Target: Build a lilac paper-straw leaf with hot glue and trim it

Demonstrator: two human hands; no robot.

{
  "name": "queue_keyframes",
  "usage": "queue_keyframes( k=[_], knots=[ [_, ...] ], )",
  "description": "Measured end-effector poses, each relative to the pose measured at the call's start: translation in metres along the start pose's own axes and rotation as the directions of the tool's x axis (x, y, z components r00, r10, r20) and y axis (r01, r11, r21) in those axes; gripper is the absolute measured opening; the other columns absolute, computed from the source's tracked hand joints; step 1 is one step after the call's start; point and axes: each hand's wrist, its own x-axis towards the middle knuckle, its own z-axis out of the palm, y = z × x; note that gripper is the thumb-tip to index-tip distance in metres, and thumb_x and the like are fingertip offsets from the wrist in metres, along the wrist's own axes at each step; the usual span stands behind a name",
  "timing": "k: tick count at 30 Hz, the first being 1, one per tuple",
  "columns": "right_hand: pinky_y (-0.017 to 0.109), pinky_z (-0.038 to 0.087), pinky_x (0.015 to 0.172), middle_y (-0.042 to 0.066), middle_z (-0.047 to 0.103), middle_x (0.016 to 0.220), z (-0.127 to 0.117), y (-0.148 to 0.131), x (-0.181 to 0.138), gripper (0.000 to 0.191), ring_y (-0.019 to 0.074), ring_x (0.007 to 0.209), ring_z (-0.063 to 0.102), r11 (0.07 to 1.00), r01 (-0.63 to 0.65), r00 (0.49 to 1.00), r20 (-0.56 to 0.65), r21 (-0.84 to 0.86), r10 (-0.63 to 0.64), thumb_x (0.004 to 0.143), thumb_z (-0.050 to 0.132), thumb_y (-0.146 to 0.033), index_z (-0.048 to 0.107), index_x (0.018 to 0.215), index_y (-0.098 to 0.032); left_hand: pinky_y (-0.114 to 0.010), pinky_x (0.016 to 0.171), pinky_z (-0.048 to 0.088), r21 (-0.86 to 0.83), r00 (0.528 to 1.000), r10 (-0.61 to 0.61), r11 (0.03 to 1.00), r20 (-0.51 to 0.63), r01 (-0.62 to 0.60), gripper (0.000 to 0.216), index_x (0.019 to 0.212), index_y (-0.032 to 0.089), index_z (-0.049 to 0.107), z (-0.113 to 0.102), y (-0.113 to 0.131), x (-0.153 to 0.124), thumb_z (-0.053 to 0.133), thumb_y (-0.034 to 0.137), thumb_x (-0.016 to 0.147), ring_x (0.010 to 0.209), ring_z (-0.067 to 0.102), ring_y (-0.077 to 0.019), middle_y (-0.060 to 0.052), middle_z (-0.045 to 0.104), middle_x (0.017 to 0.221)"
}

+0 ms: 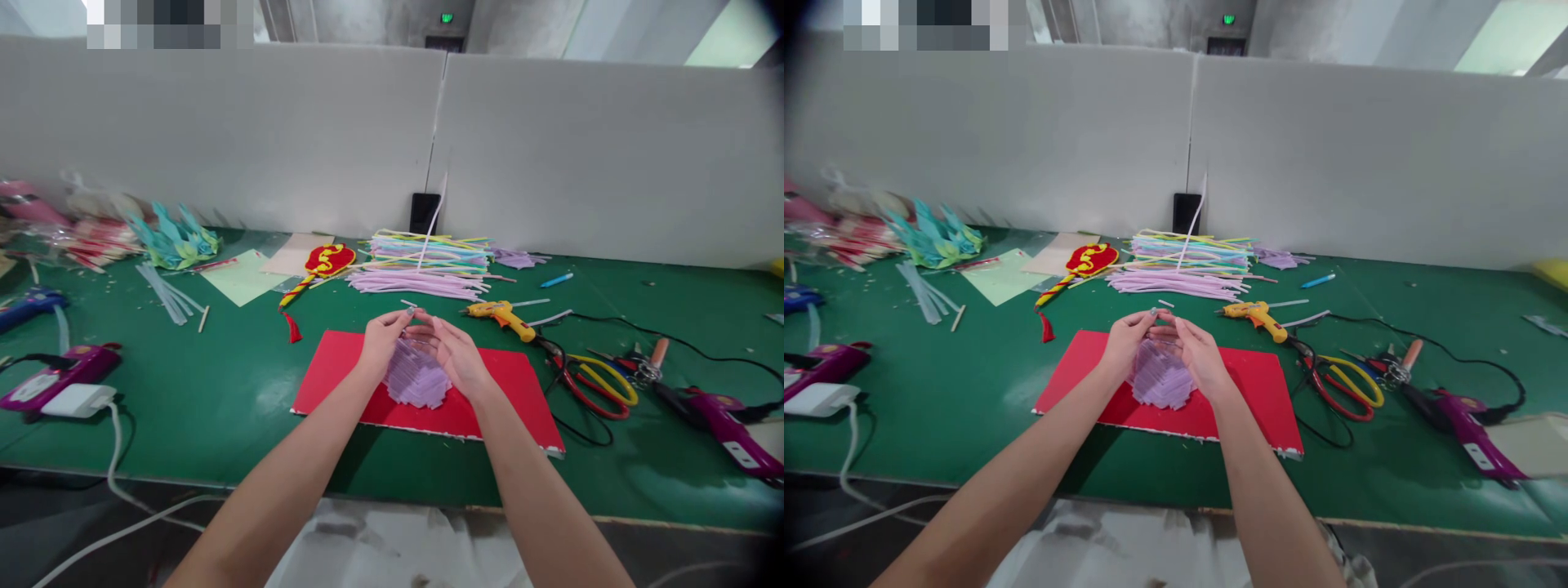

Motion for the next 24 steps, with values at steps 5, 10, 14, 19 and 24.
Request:
queue_keyframes(
  k=[5, 10, 14, 19, 24],
  knots=[
    [0.038, 0.050, 0.087, 0.006, 0.073, 0.090, 0.001, 0.002, 0.000, 0.033, 0.0206, 0.092, 0.066, 1.000, 0.000, 1.000, -0.001, 0.006, 0.000, 0.076, 0.066, -0.044, 0.070, 0.100, -0.021, -0.028, 0.072, 0.050, 0.135, 0.994, 0.094, 0.987, -0.052, -0.087, 0.021, 0.084, 0.016, 0.074, -0.002, 0.004, 0.001, 0.062, 0.033, 0.079, 0.081, 0.067, -0.0191, -0.006, 0.074, 0.086],
    [0.035, 0.051, 0.085, 0.006, 0.073, 0.090, 0.005, 0.001, -0.001, 0.034, 0.0197, 0.091, 0.066, 1.000, -0.016, 1.000, 0.020, -0.005, 0.016, 0.076, 0.066, -0.044, 0.070, 0.100, -0.021, -0.026, 0.068, 0.044, 0.310, 0.960, 0.264, 0.924, -0.089, -0.225, 0.013, 0.073, 0.018, 0.070, -0.006, 0.010, -0.003, 0.063, 0.027, 0.079, 0.072, 0.060, -0.0150, -0.001, 0.068, 0.075],
    [0.034, 0.051, 0.083, 0.007, 0.072, 0.092, 0.007, -0.002, -0.003, 0.037, 0.0201, 0.092, 0.066, 1.000, -0.023, 0.999, 0.032, -0.015, 0.024, 0.076, 0.066, -0.046, 0.069, 0.102, -0.021, -0.025, 0.065, 0.042, 0.392, 0.931, 0.353, 0.872, -0.091, -0.292, 0.018, 0.070, 0.018, 0.064, -0.007, 0.010, -0.005, 0.060, 0.030, 0.083, 0.068, 0.055, -0.0136, 0.000, 0.062, 0.070],
    [0.035, 0.050, 0.084, 0.007, 0.072, 0.093, 0.005, -0.004, -0.002, 0.038, 0.0206, 0.093, 0.066, 1.000, -0.028, 0.999, 0.047, -0.001, 0.028, 0.079, 0.061, -0.048, 0.068, 0.104, -0.020, -0.025, 0.066, 0.043, 0.409, 0.923, 0.382, 0.852, -0.057, -0.327, 0.018, 0.071, 0.019, 0.063, -0.006, 0.010, -0.004, 0.057, 0.030, 0.085, 0.071, 0.056, -0.0138, -0.001, 0.062, 0.073],
    [0.036, 0.051, 0.082, 0.004, 0.072, 0.087, 0.002, -0.003, -0.001, 0.048, 0.0207, 0.091, 0.067, 0.999, 0.008, 1.000, 0.021, -0.039, -0.007, 0.079, 0.056, -0.056, 0.059, 0.117, -0.025, -0.026, 0.066, 0.047, 0.383, 0.949, 0.315, 0.879, -0.024, -0.283, 0.017, 0.072, 0.019, 0.069, -0.006, 0.008, -0.001, 0.060, 0.030, 0.081, 0.071, 0.062, -0.0154, -0.002, 0.070, 0.074]
  ],
)
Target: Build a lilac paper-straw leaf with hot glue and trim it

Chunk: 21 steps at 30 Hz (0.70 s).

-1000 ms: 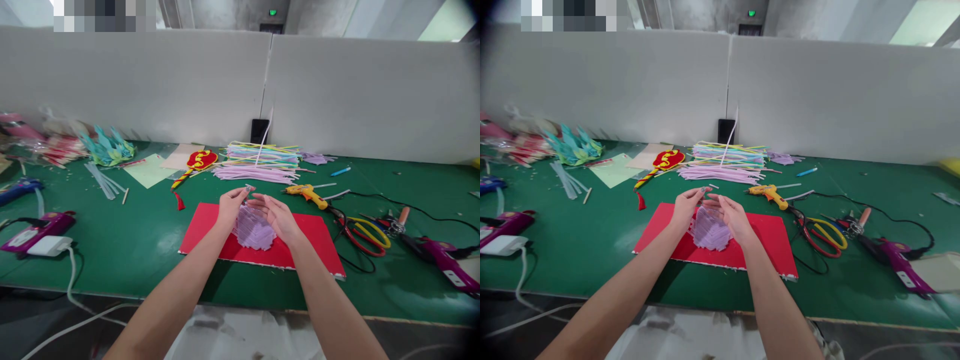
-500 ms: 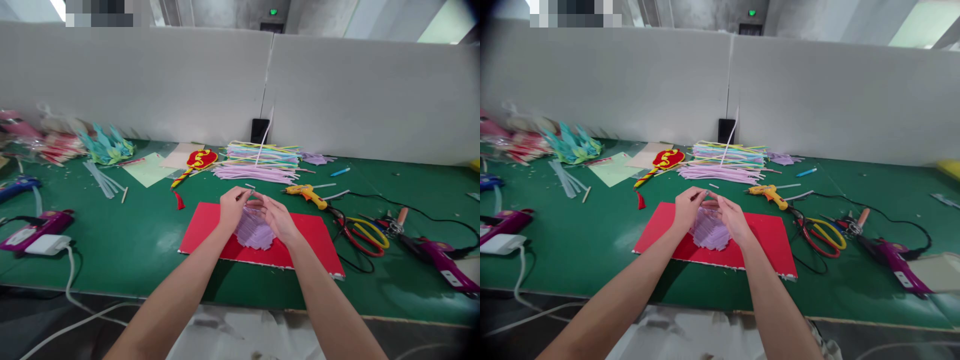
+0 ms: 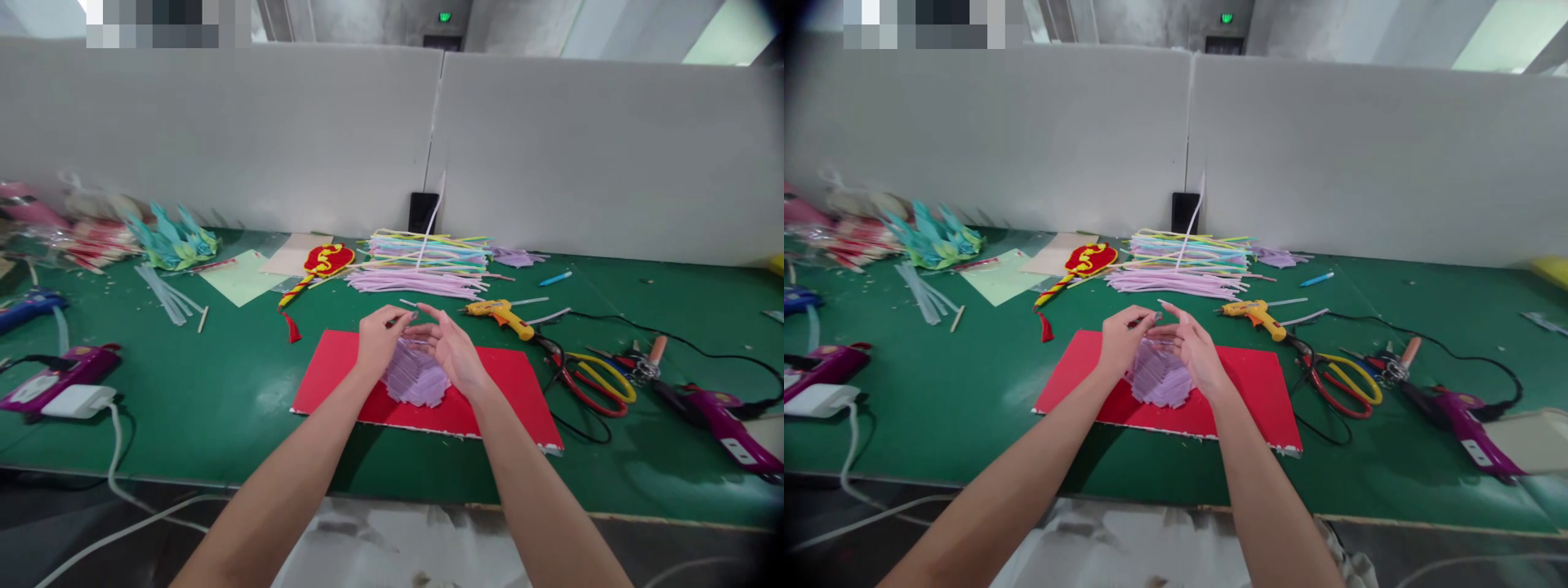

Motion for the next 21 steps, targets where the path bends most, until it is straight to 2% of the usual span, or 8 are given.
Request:
queue_keyframes(
  k=[5, 9, 21],
  knots=[
    [0.036, 0.052, 0.079, 0.002, 0.072, 0.081, -0.0001, 0.0029, 0.0031, 0.063, 0.0205, 0.084, 0.069, 0.998, 0.030, 0.997, -0.065, -0.059, -0.034, 0.076, 0.056, -0.062, 0.047, 0.129, -0.029, -0.027, 0.066, 0.050, -0.024, 0.998, -0.049, 0.998, 0.036, 0.050, 0.019, 0.078, 0.018, 0.073, 0.0008, -0.0027, 0.0002, 0.060, 0.031, 0.081, 0.073, 0.067, -0.0176, -0.004, 0.074, 0.079],
    [0.037, 0.052, 0.079, 0.001, 0.072, 0.079, 0.0006, 0.0041, 0.0041, 0.071, 0.0202, 0.078, 0.069, 0.999, 0.014, 0.997, -0.078, -0.050, -0.018, 0.070, 0.059, -0.066, 0.046, 0.129, -0.028, -0.030, 0.074, 0.051, -0.021, 0.996, 0.012, 1.000, 0.089, -0.010, 0.014, 0.077, 0.020, 0.074, 0.0015, -0.0002, -0.0026, 0.062, 0.028, 0.080, 0.078, 0.067, -0.0180, -0.004, 0.074, 0.084],
    [0.038, 0.054, 0.076, 0.001, 0.072, 0.076, -0.0018, 0.0024, 0.0065, 0.071, 0.0198, 0.074, 0.069, 1.000, 0.002, 0.992, -0.126, 0.019, 0.000, 0.069, 0.058, -0.068, 0.049, 0.127, -0.028, -0.031, 0.075, 0.053, 0.011, 0.981, 0.113, 0.993, 0.160, -0.117, 0.017, 0.082, 0.020, 0.074, 0.0045, -0.0003, -0.0031, 0.057, 0.024, 0.085, 0.080, 0.068, -0.0181, -0.005, 0.074, 0.086]
  ],
)
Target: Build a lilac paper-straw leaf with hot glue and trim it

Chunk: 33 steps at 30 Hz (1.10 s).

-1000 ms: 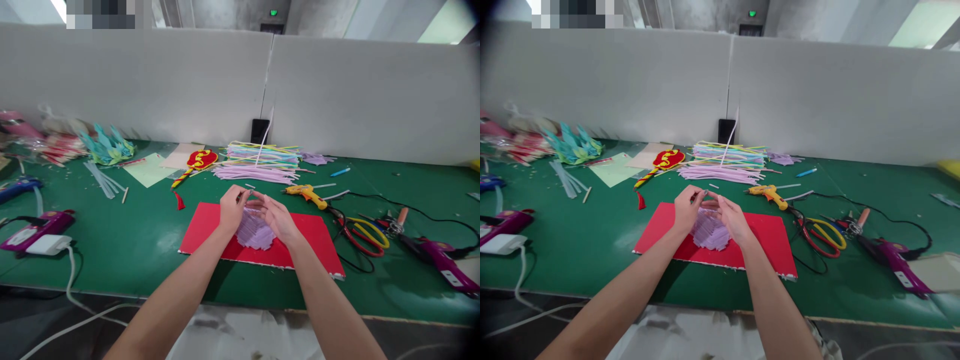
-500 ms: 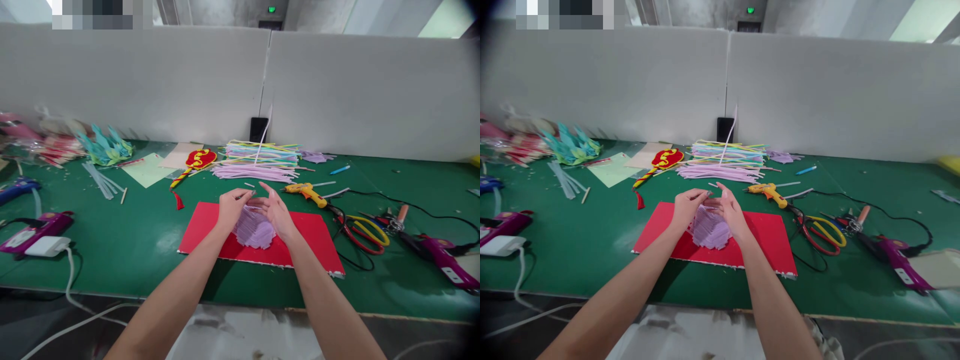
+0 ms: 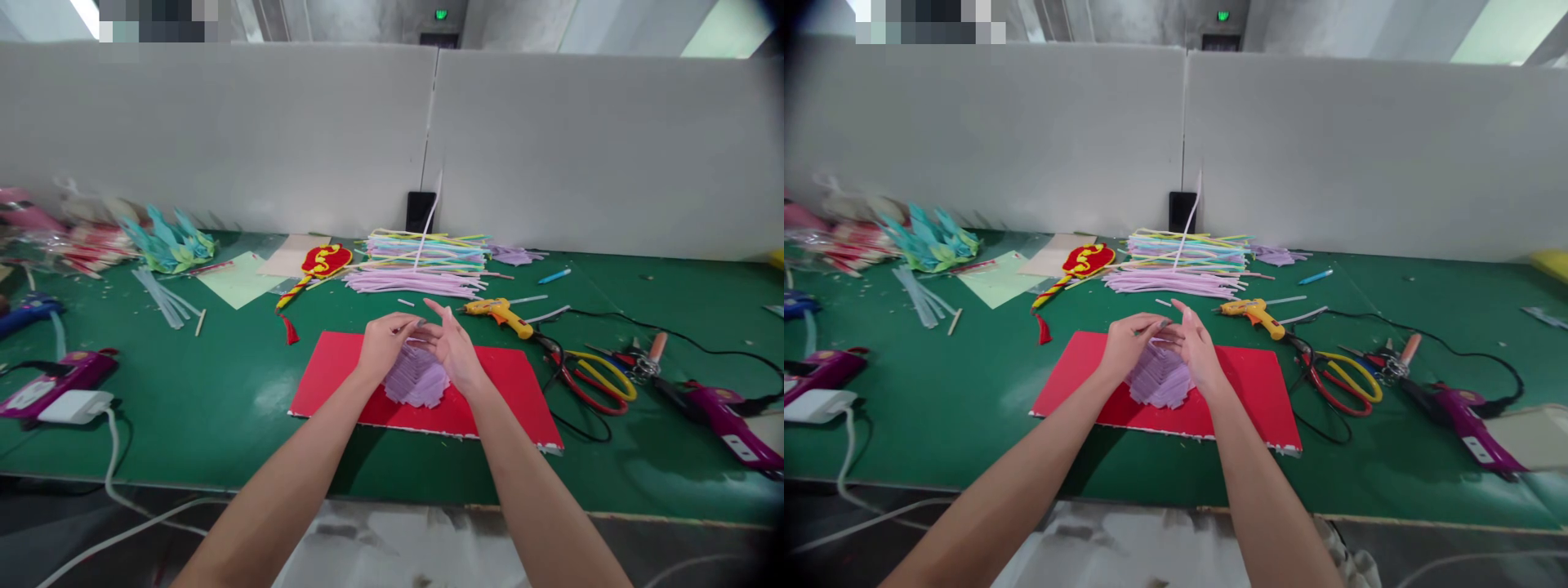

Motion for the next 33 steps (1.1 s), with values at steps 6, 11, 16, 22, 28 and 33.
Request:
queue_keyframes(
  k=[6, 11, 16, 22, 28, 33],
  knots=[
    [0.036, 0.054, 0.075, 0.001, 0.073, 0.076, 0.0002, 0.0002, 0.0005, 0.071, 0.0195, 0.075, 0.069, 1.000, -0.009, 1.000, 0.005, 0.024, 0.009, 0.068, 0.060, -0.067, 0.050, 0.126, -0.027, -0.030, 0.074, 0.053, 0.023, 1.000, 0.015, 1.000, 0.007, -0.015, 0.017, 0.083, 0.019, 0.074, -0.0016, -0.0003, -0.0002, 0.057, 0.022, 0.086, 0.079, 0.068, -0.0181, -0.006, 0.074, 0.087],
    [0.038, 0.054, 0.076, 0.001, 0.072, 0.074, 0.0016, 0.0003, 0.0029, 0.070, 0.0200, 0.075, 0.069, 1.000, -0.024, 1.000, 0.003, 0.014, 0.024, 0.068, 0.060, -0.067, 0.050, 0.124, -0.026, -0.030, 0.075, 0.053, 0.037, 1.000, 0.023, 0.999, 0.010, -0.023, 0.017, 0.084, 0.020, 0.074, -0.0027, -0.0016, 0.0004, 0.057, 0.022, 0.086, 0.081, 0.069, -0.0184, -0.005, 0.074, 0.087],
    [0.037, 0.054, 0.076, 0.000, 0.072, 0.073, 0.0010, 0.0003, 0.0043, 0.072, 0.0193, 0.073, 0.069, 1.000, -0.026, 1.000, 0.010, 0.014, 0.026, 0.069, 0.060, -0.066, 0.048, 0.126, -0.025, -0.029, 0.077, 0.053, 0.049, 0.999, 0.028, 0.998, 0.039, -0.030, 0.016, 0.086, 0.021, 0.074, -0.0044, -0.0027, 0.0006, 0.058, 0.021, 0.085, 0.083, 0.068, -0.0177, -0.004, 0.074, 0.090],
    [0.037, 0.055, 0.074, 0.001, 0.071, 0.072, -0.0008, 0.0009, 0.0012, 0.076, 0.0200, 0.072, 0.069, 0.999, -0.008, 1.000, -0.013, -0.054, 0.007, 0.070, 0.059, -0.066, 0.044, 0.130, -0.022, -0.027, 0.077, 0.051, 0.066, 0.996, 0.019, 0.997, 0.091, -0.025, 0.016, 0.089, 0.022, 0.073, -0.0054, -0.0001, -0.0013, 0.059, 0.017, 0.084, 0.085, 0.068, -0.0166, -0.003, 0.074, 0.092],
    [0.037, 0.055, 0.072, 0.001, 0.071, 0.075, -0.0009, 0.0022, -0.0007, 0.071, 0.0196, 0.071, 0.069, 0.990, 0.011, 1.000, -0.015, -0.137, -0.013, 0.071, 0.059, -0.065, 0.047, 0.127, -0.024, -0.027, 0.071, 0.050, 0.074, 0.997, -0.016, 0.997, 0.073, 0.011, 0.012, 0.084, 0.021, 0.073, -0.0045, -0.0001, -0.0010, 0.063, 0.016, 0.080, 0.076, 0.067, -0.0167, -0.004, 0.074, 0.085],
    [0.035, 0.055, 0.071, 0.000, 0.070, 0.075, 0.0008, 0.0005, -0.0037, 0.067, 0.0187, 0.069, 0.069, 0.986, 0.023, 0.999, -0.023, -0.163, -0.027, 0.070, 0.059, -0.065, 0.049, 0.123, -0.026, -0.026, 0.069, 0.047, 0.057, 0.998, -0.056, 0.997, 0.042, 0.054, 0.009, 0.080, 0.022, 0.073, -0.0040, -0.0023, -0.0016, 0.066, 0.019, 0.077, 0.072, 0.065, -0.0157, -0.003, 0.073, 0.082]
  ],
)
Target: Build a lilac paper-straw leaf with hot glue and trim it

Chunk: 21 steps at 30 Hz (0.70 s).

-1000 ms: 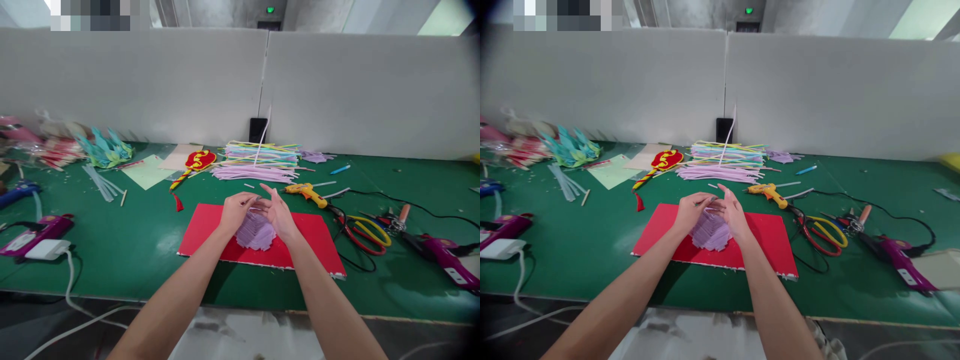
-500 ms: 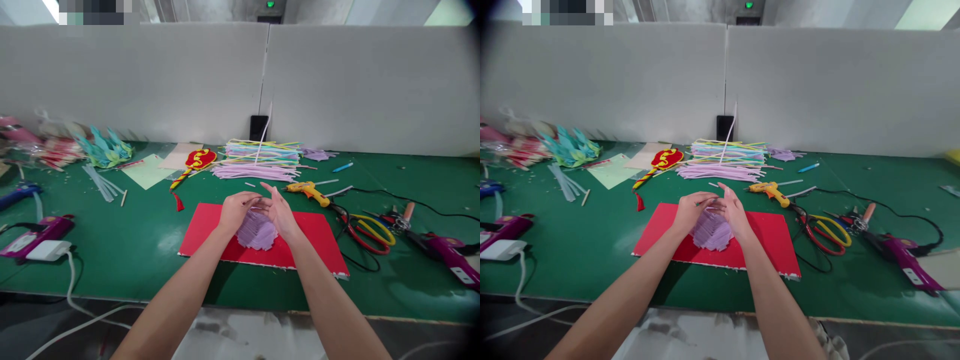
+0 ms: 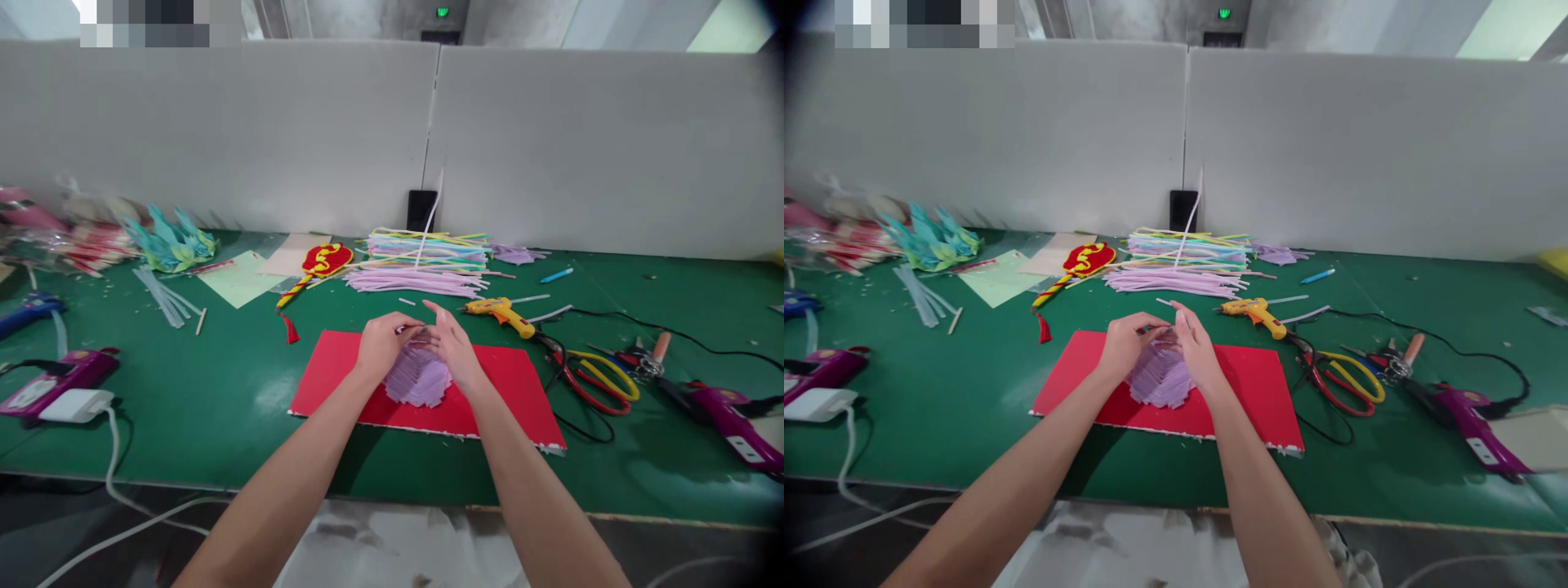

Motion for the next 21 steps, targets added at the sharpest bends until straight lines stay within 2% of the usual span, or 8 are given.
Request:
queue_keyframes(
  k=[7, 12, 15, 21],
  knots=[
    [0.037, 0.055, 0.073, 0.001, 0.072, 0.074, 0.001, -0.001, 0.002, 0.067, 0.0202, 0.070, 0.070, 0.995, -0.042, 0.999, 0.020, 0.091, 0.041, 0.071, 0.059, -0.065, 0.049, 0.123, -0.024, -0.026, 0.069, 0.045, -0.108, 0.983, -0.158, 0.983, -0.093, 0.148, 0.003, 0.069, 0.021, 0.071, 0.002, 0.005, 0.002, 0.069, 0.021, 0.071, 0.071, 0.063, -0.0156, -0.001, 0.071, 0.074],
    [0.037, 0.054, 0.079, 0.006, 0.074, 0.082, 0.001, -0.006, 0.002, 0.061, 0.0211, 0.080, 0.070, 0.979, -0.034, 0.999, 0.011, 0.201, 0.032, 0.079, 0.052, -0.061, 0.046, 0.125, -0.021, -0.024, 0.059, 0.045, -0.288, 0.911, -0.373, 0.904, -0.175, 0.315, 0.017, 0.072, 0.017, 0.070, 0.002, 0.000, 0.006, 0.065, 0.033, 0.074, 0.066, 0.062, -0.0156, -0.002, 0.070, 0.071],
    [0.036, 0.053, 0.081, 0.008, 0.074, 0.089, 0.000, -0.009, 0.001, 0.059, 0.0210, 0.085, 0.070, 0.970, 0.024, 1.000, -0.009, 0.241, -0.022, 0.081, 0.051, -0.059, 0.045, 0.125, -0.019, -0.023, 0.052, 0.044, -0.397, 0.870, -0.474, 0.831, -0.140, 0.389, 0.026, 0.073, 0.015, 0.070, 0.000, -0.004, 0.007, 0.066, 0.040, 0.072, 0.060, 0.062, -0.0152, -0.005, 0.071, 0.071],
    [0.037, 0.052, 0.083, 0.006, 0.073, 0.093, 0.000, -0.009, 0.001, 0.055, 0.0212, 0.088, 0.069, 0.967, 0.088, 0.996, -0.018, 0.240, -0.086, 0.079, 0.054, -0.058, 0.049, 0.122, -0.023, -0.024, 0.054, 0.047, -0.553, 0.830, -0.558, 0.696, -0.015, 0.458, 0.034, 0.073, 0.014, 0.072, 0.005, -0.003, 0.006, 0.075, 0.044, 0.059, 0.059, 0.063, -0.0157, -0.006, 0.071, 0.069]
  ],
)
